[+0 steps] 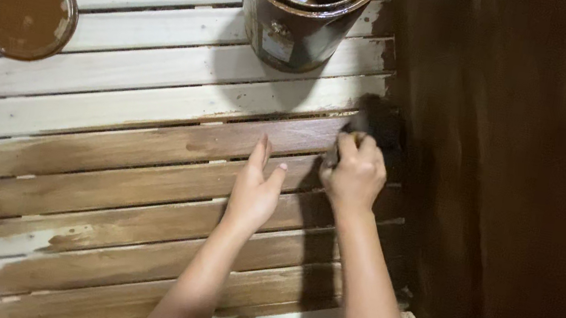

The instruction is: The person applies brown wood stain to a slatted wooden furniture panel using a wide brush, dipping the brush into a stain can and brushing the liquid along the slats, working across different sections of the panel while steadying it with the other hand.

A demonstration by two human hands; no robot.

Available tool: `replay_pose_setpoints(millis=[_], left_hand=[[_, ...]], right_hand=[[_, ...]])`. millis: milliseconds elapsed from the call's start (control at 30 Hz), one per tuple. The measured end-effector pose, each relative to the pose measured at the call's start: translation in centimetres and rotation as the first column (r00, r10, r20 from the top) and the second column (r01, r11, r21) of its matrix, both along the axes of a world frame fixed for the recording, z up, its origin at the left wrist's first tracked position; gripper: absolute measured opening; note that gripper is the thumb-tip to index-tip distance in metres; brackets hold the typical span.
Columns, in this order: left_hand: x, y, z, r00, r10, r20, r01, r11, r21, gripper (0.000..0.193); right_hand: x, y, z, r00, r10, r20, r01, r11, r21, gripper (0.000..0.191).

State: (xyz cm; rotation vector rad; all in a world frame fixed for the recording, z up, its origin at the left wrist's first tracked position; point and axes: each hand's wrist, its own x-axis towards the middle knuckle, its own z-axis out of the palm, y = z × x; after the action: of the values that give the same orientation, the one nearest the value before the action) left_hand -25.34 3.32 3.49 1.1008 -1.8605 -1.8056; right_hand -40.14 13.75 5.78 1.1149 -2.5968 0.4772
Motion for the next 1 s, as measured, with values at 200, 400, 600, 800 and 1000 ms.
replay_pose_setpoints(millis=[200, 400, 600, 800, 1000], left_hand=[[0.9, -1.3, 2.0, 0.983, -0.092, 0.161, 0.145, 0.923, -0.356, 0.070], [2.6, -0.6, 2.4, 0.986, -0.138, 0.092, 0.159, 0.942, -0.294, 0.071], [6.5, -2.3, 2.6, 0.959, -0.199, 0.203, 0.257, 0.914, -0.315, 0.068], [11.6, -4.9, 3.0, 0.942, -0.255, 0.216, 0.314, 0.897, -0.311, 0.068], [16.2, -9.0, 4.7, 0.895, -0.353, 0.272, 0.429, 0.847, -0.313, 0.068]], right_hand=[[0.1, 3.2, 0.4, 0.999, -0.036, 0.033, 0.039, 0.993, -0.109, 0.016], [7.9, 1.0, 2.5, 0.987, 0.021, 0.159, -0.004, 0.995, -0.105, 0.009], [7.6, 2.9, 4.2, 0.991, 0.015, 0.131, 0.020, 0.965, -0.262, 0.014], [8.4, 0.8, 1.2, 0.999, 0.050, -0.002, -0.050, 0.999, 0.009, 0.034], [11.0, 2.2, 1.7, 0.945, -0.194, 0.262, 0.250, 0.947, -0.200, 0.037]])
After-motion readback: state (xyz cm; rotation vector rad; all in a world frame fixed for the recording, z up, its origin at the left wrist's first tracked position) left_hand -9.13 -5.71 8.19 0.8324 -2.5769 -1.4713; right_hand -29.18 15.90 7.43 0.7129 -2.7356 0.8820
